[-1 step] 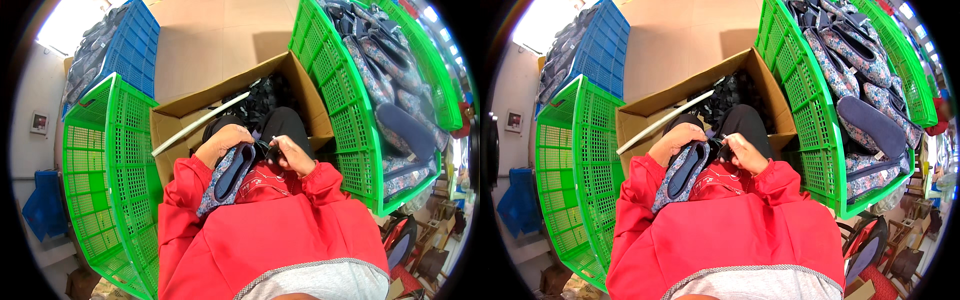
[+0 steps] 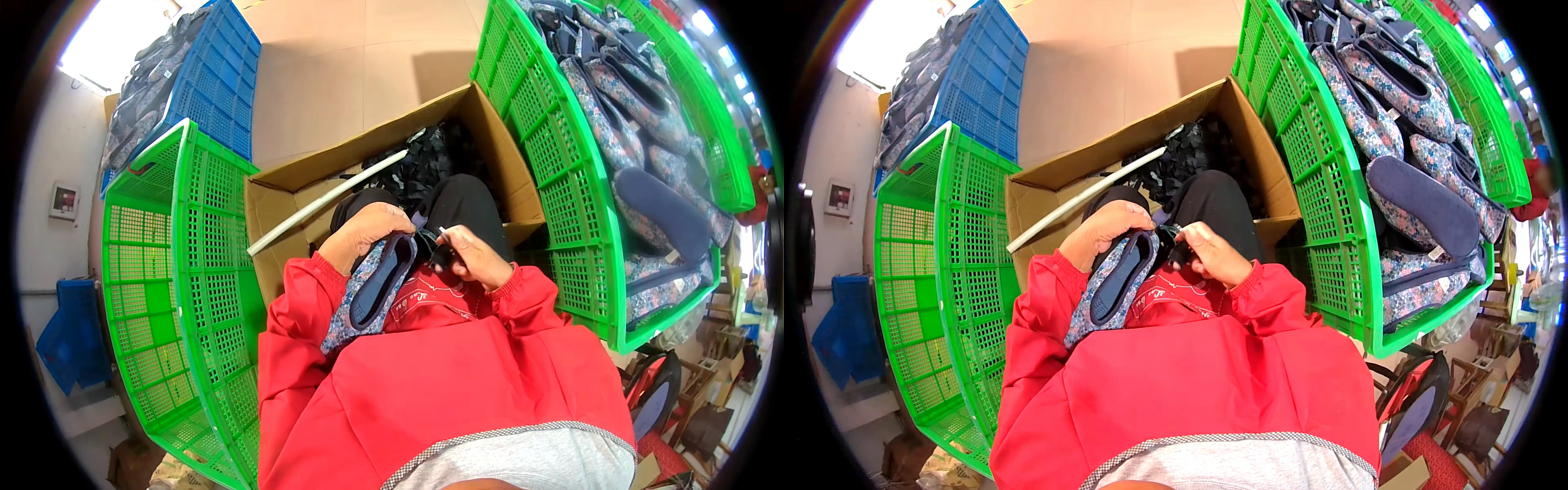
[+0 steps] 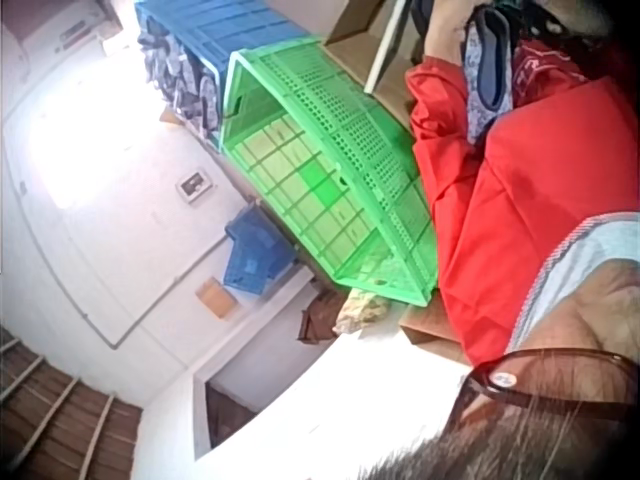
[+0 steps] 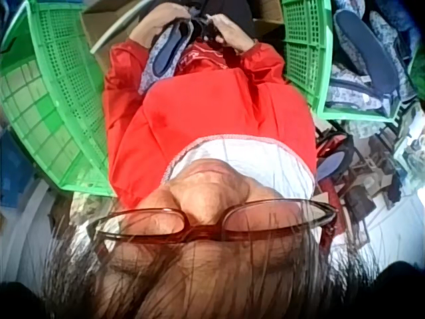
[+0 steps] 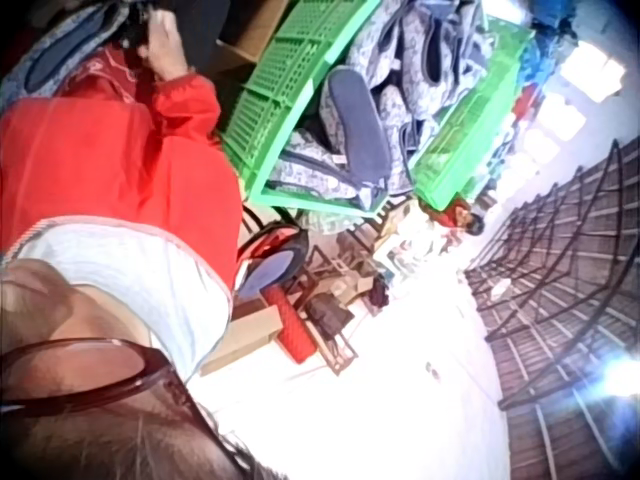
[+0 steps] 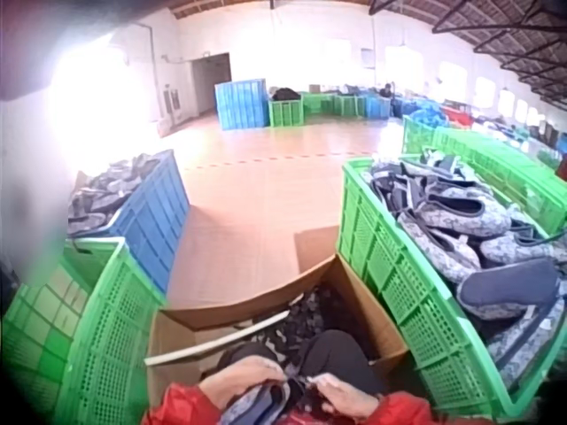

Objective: The person sits inside a cardboard box and repeatedly picks up floral-patterned slippers from a green crate. They inspect the soles and uppers of the slippers, turning them over in their hands, and then place them back into the crate or box.

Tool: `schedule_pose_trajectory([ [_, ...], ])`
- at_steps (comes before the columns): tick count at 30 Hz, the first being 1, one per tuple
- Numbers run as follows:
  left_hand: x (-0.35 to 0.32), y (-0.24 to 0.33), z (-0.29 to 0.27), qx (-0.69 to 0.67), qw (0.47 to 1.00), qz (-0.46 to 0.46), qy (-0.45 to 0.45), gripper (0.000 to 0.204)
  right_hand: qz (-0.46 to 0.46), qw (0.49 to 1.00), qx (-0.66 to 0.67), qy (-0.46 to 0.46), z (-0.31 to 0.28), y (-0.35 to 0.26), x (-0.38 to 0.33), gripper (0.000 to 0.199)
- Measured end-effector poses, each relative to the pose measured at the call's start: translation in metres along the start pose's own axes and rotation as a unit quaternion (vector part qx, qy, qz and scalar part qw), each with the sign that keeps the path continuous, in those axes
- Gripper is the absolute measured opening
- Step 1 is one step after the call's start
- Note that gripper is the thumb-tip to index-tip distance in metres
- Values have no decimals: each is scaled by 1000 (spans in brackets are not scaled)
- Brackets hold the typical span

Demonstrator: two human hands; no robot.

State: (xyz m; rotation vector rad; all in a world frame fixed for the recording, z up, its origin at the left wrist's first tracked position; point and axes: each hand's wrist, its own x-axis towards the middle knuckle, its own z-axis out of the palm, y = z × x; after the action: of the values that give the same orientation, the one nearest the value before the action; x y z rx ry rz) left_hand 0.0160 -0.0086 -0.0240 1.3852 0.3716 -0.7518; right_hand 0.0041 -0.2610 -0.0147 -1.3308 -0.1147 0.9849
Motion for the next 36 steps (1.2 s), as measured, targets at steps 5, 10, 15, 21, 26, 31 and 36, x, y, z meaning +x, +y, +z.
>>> schedule_pose_trajectory([
  [5,1,1,1,12,999,28,13,8,106,993,6,-46,9,9,11,26],
  [10,3,-3,-1,0,1000,21,2,8,100,995,-4,-21,17,6,20,19],
  [15,0,-4,2,-27,999,25,-9,10,86,996,13,-16,21,7,25,17],
  [21,1,-5,5,-50,999,21,0,7,80,997,20,-11,19,15,33,18],
  [26,-3,-1,7,-76,997,14,-4,6,81,996,27,-16,18,15,35,17],
  [31,-3,-2,8,-79,997,24,1,6,77,995,55,-26,18,18,37,16],
  [36,-2,-2,7,-84,996,21,-2,6,72,995,56,-30,18,17,38,16],
])
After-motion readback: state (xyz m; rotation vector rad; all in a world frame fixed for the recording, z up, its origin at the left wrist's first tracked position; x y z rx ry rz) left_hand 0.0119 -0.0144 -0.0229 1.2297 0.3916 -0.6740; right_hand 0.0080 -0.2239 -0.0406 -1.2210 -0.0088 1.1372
